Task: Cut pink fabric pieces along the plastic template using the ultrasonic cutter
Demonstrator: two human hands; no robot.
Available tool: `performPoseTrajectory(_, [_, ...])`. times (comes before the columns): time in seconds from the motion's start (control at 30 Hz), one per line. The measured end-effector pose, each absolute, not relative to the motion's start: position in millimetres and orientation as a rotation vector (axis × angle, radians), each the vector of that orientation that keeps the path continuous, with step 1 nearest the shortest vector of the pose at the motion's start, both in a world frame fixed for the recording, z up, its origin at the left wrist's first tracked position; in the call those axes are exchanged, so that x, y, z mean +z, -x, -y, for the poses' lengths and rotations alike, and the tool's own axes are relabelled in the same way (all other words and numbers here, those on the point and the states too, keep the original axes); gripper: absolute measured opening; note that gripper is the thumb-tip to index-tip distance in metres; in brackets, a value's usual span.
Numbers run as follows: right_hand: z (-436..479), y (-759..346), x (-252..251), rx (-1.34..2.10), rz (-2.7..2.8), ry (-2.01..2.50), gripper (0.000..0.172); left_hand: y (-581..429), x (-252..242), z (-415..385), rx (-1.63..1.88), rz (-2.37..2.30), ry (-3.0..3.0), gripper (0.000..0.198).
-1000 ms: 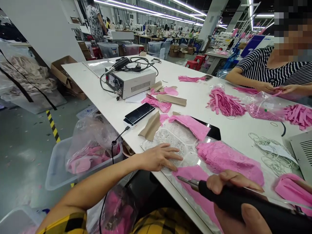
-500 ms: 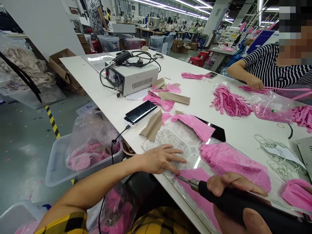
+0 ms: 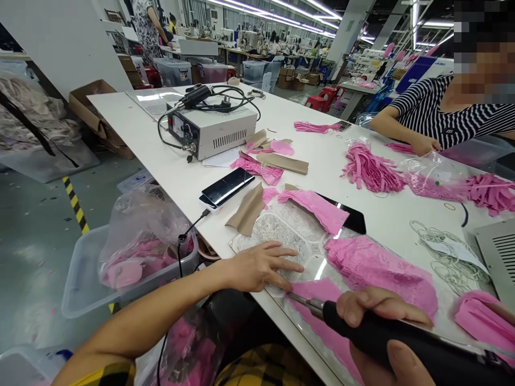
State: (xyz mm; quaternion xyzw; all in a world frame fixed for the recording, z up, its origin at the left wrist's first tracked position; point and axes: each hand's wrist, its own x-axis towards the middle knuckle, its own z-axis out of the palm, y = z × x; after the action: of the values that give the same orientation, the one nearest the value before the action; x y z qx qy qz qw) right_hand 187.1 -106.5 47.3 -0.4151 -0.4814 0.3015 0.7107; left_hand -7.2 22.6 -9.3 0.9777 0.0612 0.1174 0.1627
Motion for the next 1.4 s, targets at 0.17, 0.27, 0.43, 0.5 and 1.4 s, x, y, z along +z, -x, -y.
performPoseTrajectory(0.17, [106,-213,51,0.517,0.898,0.975,0.018,11,-12,-21,0.520,-0.146,-2.765,0.038])
performPoseTrajectory(0.27, [108,-235,51,0.455,0.820,1.013,0.013,9,-10,-17,0.640,-0.172,-2.723,0.033])
performPoseTrajectory(0.43, [115,-259,49,0.359,0.758,1.021,0.014,-13,-1,-4,0.800,-0.150,-2.689,0.030])
performPoseTrajectory(0.5, [118,-267,50,0.311,0.764,1.013,0.015,-27,2,2,0.780,-0.096,-2.715,0.028])
performPoseTrajectory(1.4, [177,-293,41,0.375,0.809,0.994,0.022,-58,-4,10,0.602,-0.100,-2.935,0.034])
